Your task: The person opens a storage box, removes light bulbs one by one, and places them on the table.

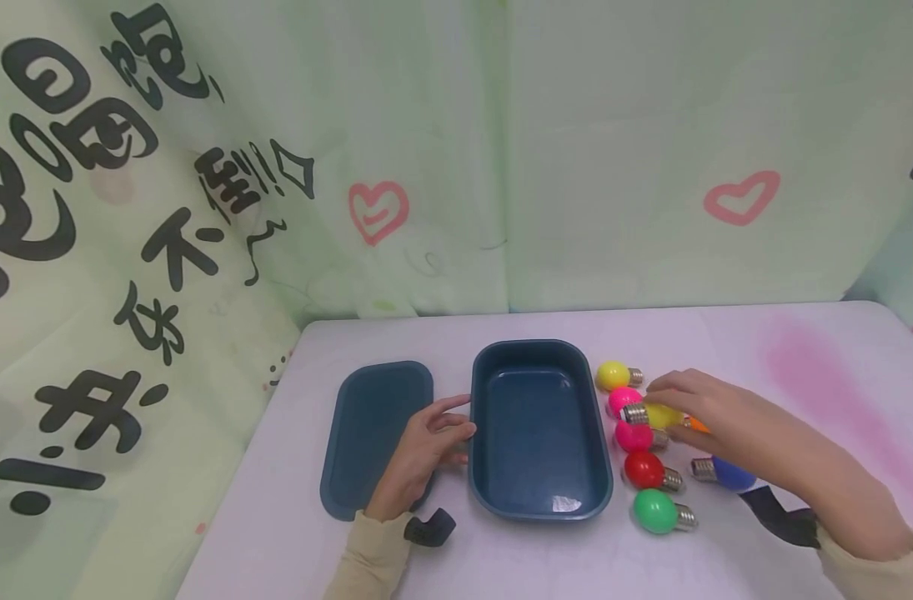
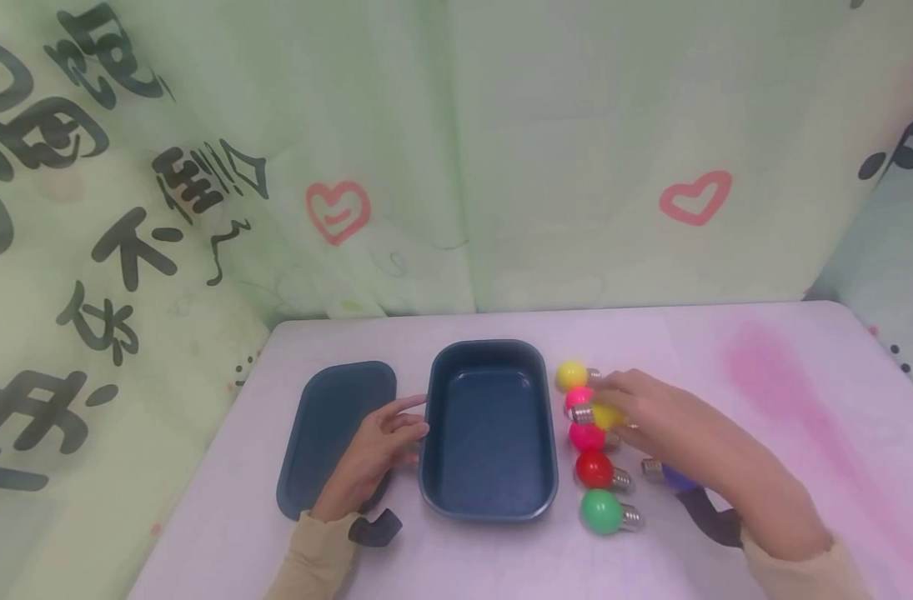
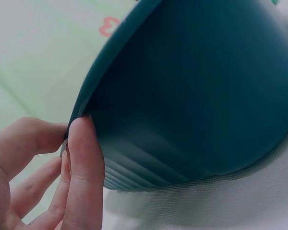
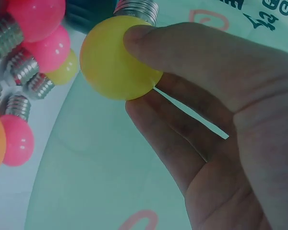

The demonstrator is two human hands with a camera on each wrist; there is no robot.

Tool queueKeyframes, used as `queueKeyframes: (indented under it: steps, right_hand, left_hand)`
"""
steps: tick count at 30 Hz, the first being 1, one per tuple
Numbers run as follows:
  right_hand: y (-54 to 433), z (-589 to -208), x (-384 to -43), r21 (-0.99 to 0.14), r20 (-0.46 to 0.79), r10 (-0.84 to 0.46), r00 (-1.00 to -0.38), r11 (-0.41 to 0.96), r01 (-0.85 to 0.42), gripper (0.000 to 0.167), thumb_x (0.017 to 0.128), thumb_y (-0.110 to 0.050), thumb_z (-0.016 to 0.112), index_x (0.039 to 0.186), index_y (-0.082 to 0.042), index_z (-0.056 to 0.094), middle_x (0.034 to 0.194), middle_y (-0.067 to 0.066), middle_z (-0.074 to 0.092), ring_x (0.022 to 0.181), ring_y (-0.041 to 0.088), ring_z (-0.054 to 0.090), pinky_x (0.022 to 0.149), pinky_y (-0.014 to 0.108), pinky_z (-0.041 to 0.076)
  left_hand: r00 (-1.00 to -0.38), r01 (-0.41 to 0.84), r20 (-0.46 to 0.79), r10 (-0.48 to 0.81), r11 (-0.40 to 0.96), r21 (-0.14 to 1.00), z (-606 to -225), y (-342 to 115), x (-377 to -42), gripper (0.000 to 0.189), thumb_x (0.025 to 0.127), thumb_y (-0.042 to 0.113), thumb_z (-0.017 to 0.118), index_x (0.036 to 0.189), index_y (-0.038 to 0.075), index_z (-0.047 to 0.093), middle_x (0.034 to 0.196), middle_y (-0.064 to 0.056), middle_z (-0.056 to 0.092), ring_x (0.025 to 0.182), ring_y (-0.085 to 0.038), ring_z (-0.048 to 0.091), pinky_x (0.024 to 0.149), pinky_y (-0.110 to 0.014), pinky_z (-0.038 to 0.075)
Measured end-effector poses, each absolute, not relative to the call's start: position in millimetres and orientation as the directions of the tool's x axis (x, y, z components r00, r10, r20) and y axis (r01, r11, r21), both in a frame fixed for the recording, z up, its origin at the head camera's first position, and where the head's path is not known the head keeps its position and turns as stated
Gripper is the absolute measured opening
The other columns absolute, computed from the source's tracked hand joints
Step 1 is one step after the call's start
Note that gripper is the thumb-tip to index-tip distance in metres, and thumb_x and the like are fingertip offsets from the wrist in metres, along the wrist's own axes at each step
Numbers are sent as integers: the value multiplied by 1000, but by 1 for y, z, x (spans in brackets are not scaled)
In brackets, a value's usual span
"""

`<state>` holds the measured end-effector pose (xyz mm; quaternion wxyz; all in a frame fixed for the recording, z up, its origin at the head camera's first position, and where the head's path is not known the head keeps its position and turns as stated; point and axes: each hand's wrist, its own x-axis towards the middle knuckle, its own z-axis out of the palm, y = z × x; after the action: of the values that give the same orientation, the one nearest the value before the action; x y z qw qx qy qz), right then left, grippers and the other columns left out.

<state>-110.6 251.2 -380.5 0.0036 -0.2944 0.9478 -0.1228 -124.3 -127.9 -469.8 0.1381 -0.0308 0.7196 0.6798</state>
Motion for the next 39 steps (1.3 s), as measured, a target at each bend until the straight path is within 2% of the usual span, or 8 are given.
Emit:
queueKeyframes:
  steps: [7,13,21,25,27,33,39]
  right_hand:
    - [263,-388,-102,-257,21,-540,-841,810,-526,52,75,-19,86,123,-20,69,130,9,61,119,36,57,80,43,60]
    - [270,-392,-98,-213,28,-534,-845,823,-527,51,71,-21,89,119,-16,71,123,11,63,112,36,60,77,43,60]
    - [280,-400,-87,-181,75,-549,-832,813,-553,53,67,-17,91,116,-20,71,119,6,64,107,32,63,77,40,60]
    - [288,-409,-82,-120,185,-590,-786,780,-614,57,59,-15,94,111,-21,72,111,-1,65,98,25,65,72,34,61]
    - [291,-414,-80,-109,198,-599,-776,773,-625,58,57,-15,94,109,-21,72,108,-3,65,95,24,65,71,34,60]
    - [295,-423,-73,-131,107,-547,-830,820,-558,53,60,-19,94,109,-22,72,110,-3,65,98,23,65,73,33,61]
    - [299,-429,-67,-116,120,-529,-840,833,-541,53,58,-23,94,107,-22,73,109,-2,66,95,21,65,72,32,61]
  left_hand:
    - [-960,-232,-238,144,60,971,-471,-129,-124,51,88,20,75,137,15,59,109,-10,69,89,-18,67,70,-31,61]
    - [-961,-233,-238,142,52,971,-473,-130,-124,51,88,20,75,136,15,59,108,-10,69,89,-18,67,69,-30,60]
    - [-961,-234,-239,140,55,971,-472,-129,-124,50,89,21,75,136,16,60,108,-10,69,88,-17,67,69,-30,60]
    - [-961,-236,-241,138,54,970,-472,-128,-124,49,89,20,75,136,16,60,108,-10,70,87,-17,68,69,-29,60]
    - [-960,-239,-243,141,43,970,-471,-128,-124,49,89,20,75,136,16,60,107,-9,70,87,-16,68,68,-28,60]
    - [-959,-246,-247,142,25,969,-471,-128,-124,50,88,18,75,136,16,60,107,-9,70,85,-15,68,66,-27,60]
    - [-958,-250,-252,139,30,968,-471,-127,-124,50,88,18,76,135,16,60,107,-9,70,87,-15,67,66,-28,60]
